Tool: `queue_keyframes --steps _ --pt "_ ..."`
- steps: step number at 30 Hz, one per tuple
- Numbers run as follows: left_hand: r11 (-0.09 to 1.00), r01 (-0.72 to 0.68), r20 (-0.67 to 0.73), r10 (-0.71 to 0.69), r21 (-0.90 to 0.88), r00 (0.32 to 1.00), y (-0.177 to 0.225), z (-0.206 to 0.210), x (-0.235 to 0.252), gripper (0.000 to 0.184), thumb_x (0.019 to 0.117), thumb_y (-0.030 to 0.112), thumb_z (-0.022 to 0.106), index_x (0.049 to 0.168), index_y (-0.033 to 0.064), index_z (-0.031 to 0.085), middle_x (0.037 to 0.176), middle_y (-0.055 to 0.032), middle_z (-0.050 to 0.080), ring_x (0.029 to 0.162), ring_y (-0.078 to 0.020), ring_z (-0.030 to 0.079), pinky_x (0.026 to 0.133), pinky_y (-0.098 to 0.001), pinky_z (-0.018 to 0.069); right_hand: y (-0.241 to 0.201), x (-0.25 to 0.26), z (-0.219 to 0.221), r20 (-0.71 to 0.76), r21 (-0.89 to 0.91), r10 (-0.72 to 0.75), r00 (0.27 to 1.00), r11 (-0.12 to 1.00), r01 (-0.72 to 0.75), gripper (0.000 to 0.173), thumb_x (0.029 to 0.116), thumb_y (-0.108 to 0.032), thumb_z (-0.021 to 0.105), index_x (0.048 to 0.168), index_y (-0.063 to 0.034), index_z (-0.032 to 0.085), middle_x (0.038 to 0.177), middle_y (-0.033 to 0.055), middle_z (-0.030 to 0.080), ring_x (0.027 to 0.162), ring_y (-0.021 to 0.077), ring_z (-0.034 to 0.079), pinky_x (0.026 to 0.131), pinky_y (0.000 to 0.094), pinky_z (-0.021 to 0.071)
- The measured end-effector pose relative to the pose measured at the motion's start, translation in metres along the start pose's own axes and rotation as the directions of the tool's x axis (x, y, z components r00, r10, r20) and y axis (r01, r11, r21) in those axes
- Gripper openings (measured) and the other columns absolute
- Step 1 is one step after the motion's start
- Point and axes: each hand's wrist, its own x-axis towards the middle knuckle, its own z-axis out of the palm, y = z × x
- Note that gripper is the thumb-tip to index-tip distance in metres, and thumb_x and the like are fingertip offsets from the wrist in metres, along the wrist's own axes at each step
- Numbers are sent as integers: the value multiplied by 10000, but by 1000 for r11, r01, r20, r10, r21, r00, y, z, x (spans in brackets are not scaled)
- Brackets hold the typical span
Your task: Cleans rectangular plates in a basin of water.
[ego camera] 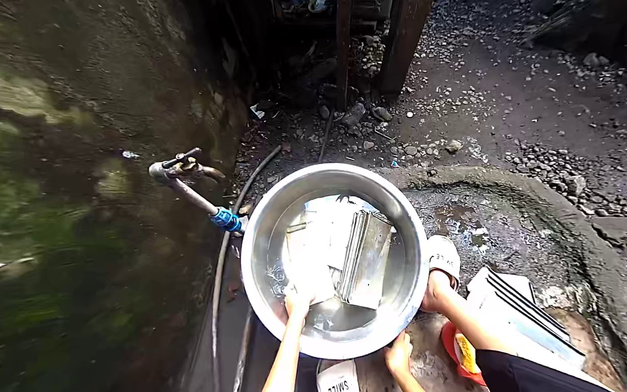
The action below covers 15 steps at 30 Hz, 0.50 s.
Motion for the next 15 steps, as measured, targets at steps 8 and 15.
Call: queue_keyframes --steps 8,15 --pt "892 -199 -206 123 -406 971 14 -33 -41 316 1055 59 504 1325 -106 509 1228 -325 583 1081 -385 617 909 -521 524 -9 26 -22 -141 89 -68 988 993 81 580 918 -104 714 1416 99 497 1388 362 525 1322 496 503 1112 573 400" --pt "606 -447 -547 23 -658 837 43 -53 -44 449 1126 207 337 1397 -130 457 1342 -281 542 1204 -240 562 1050 -376 446 -12 -14 -76 -463 709 211 861 671 217 457 1010 -51 482 1403 165 394 1286 352 520 1098 329 570 960 410 479"
